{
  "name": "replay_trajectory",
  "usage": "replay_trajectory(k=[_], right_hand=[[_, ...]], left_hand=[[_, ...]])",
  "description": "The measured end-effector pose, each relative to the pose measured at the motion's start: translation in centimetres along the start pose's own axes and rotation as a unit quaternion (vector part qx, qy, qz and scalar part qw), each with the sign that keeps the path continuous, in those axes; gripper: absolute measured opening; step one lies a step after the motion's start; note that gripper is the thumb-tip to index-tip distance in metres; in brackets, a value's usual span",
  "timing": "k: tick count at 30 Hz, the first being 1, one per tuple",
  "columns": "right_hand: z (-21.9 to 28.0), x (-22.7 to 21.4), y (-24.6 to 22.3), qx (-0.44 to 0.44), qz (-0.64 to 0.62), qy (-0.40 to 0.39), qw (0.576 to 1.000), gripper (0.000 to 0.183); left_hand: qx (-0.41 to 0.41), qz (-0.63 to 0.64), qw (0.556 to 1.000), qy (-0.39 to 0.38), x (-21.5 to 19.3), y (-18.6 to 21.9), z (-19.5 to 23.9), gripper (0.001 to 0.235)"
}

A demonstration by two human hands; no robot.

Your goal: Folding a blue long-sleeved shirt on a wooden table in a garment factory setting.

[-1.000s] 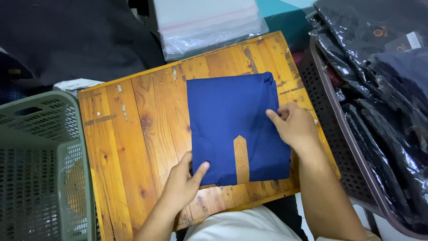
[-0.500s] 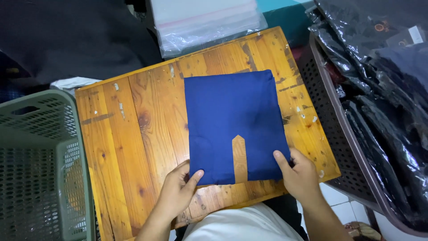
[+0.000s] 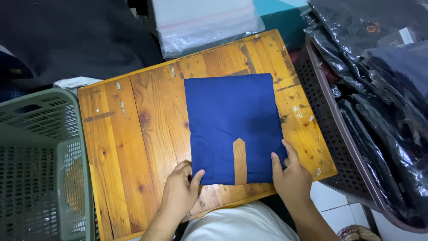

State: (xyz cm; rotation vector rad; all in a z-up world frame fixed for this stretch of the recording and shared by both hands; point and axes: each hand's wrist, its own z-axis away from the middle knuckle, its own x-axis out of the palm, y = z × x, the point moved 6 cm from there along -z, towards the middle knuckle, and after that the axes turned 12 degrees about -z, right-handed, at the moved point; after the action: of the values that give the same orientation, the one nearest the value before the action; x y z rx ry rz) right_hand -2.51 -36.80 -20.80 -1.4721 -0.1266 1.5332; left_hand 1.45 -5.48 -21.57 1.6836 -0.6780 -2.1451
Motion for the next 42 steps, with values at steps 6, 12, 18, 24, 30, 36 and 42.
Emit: replay_trajectory(k=[6, 12, 18, 24, 30, 36, 42], right_hand=[[0.5, -1.2, -0.2, -0.015, -0.211, -0.055, 0.976, 0.075], [0.1, -1.4, 2.9, 0.063, -0.194, -0.143, 0.968, 0.091], [0.8, -1.7, 1.8, -0.092, -0.058, -0.133, 0.985, 0.066], [1.6, -3.9, -1.4, -0.216, -0.065, -0.021, 0.974, 0.052], [0.0, -1.3, -11.9, -0.483, 0.035, 0.067, 0.872, 0.055], [-1.4, 4.7, -9.0, -0.385, 0.156, -0.048, 0.908, 0.07], [-2.2, 4.3, -8.3, -0.311, 0.159, -0.071, 0.934, 0.078]], left_hand=[[-0.093, 0.018, 0.991, -0.091, -1.3, 0.4, 0.3, 0.032], [-0.036, 0.04, 0.996, -0.07, -2.5, 0.1, 0.9, 0.031], [-0.074, -0.119, 0.987, -0.075, -2.3, 0.1, 1.4, 0.036], [0.044, -0.108, 0.993, 0.034, -4.5, 4.1, 0.7, 0.074], [0.148, -0.14, 0.979, -0.027, -4.4, 14.4, -5.8, 0.068], [0.12, -0.249, 0.956, -0.097, 1.2, 10.5, -7.3, 0.078], [0.065, -0.237, 0.967, -0.074, 0.6, 9.7, -7.8, 0.072]])
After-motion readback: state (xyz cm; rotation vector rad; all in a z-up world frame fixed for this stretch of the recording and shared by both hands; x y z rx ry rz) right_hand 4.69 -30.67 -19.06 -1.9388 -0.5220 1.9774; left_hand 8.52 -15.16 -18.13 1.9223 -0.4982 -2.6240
